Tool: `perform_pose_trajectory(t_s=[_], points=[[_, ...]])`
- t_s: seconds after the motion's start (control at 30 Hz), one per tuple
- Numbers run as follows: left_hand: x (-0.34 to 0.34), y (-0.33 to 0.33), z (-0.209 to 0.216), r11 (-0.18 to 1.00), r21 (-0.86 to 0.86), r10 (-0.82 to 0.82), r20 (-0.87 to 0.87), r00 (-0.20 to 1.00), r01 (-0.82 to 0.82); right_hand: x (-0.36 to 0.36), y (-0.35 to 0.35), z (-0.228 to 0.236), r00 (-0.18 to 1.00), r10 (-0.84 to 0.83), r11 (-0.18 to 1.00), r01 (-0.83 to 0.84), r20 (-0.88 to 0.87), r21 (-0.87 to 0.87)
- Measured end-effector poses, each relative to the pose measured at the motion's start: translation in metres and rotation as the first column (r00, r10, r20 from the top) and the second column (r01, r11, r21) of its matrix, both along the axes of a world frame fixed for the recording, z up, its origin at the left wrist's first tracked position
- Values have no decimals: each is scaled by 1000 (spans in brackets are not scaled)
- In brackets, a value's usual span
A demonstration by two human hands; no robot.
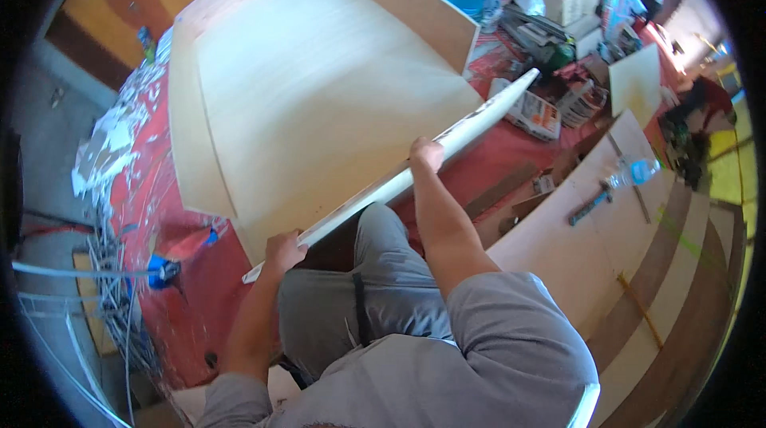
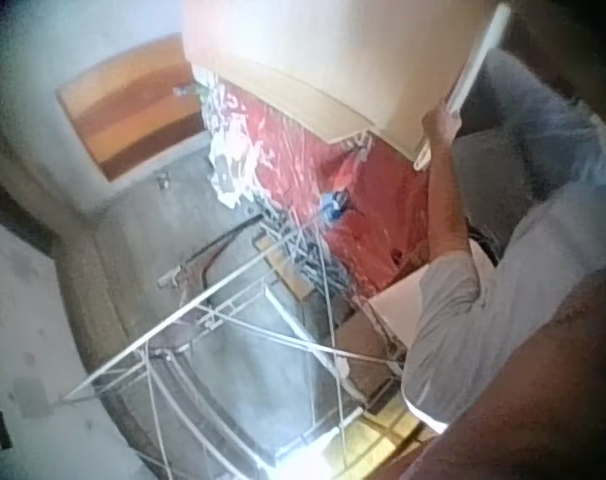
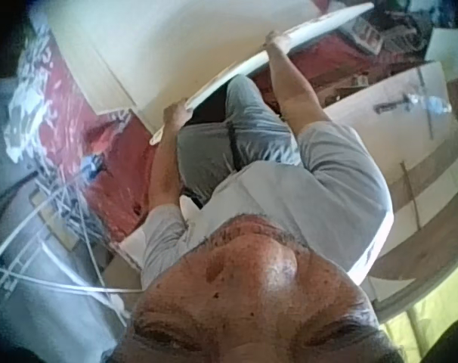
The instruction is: The person assembles a large wooden frame by hand and using a drill. They align wooden boards, pick up and move boards into position, and secure them together with screws on a floor covered in protective sheeting.
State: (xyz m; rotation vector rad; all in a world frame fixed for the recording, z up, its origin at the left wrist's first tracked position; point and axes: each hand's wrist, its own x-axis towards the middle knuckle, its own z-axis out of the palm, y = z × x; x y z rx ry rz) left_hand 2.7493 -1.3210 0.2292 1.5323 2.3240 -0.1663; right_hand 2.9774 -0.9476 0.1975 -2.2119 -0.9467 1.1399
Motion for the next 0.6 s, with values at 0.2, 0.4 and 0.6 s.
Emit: perform_pose_trajectory(t_s=[0.2, 0.4, 0.6], points=[[-3, -10, -4, 995, 90, 43, 44, 998, -46, -11, 0, 4, 1000, 4, 1000, -4, 21, -4], [-5, -18, -7, 974, 227, -4, 24, 1000, -1, -4, 6, -1, 245, 771, 493, -814, 588, -307], [-5, -22, 6, 968, 251, 2, 59, 998, -17, 2, 13, -30, -48, 726, 340, -842, 686, -419]])
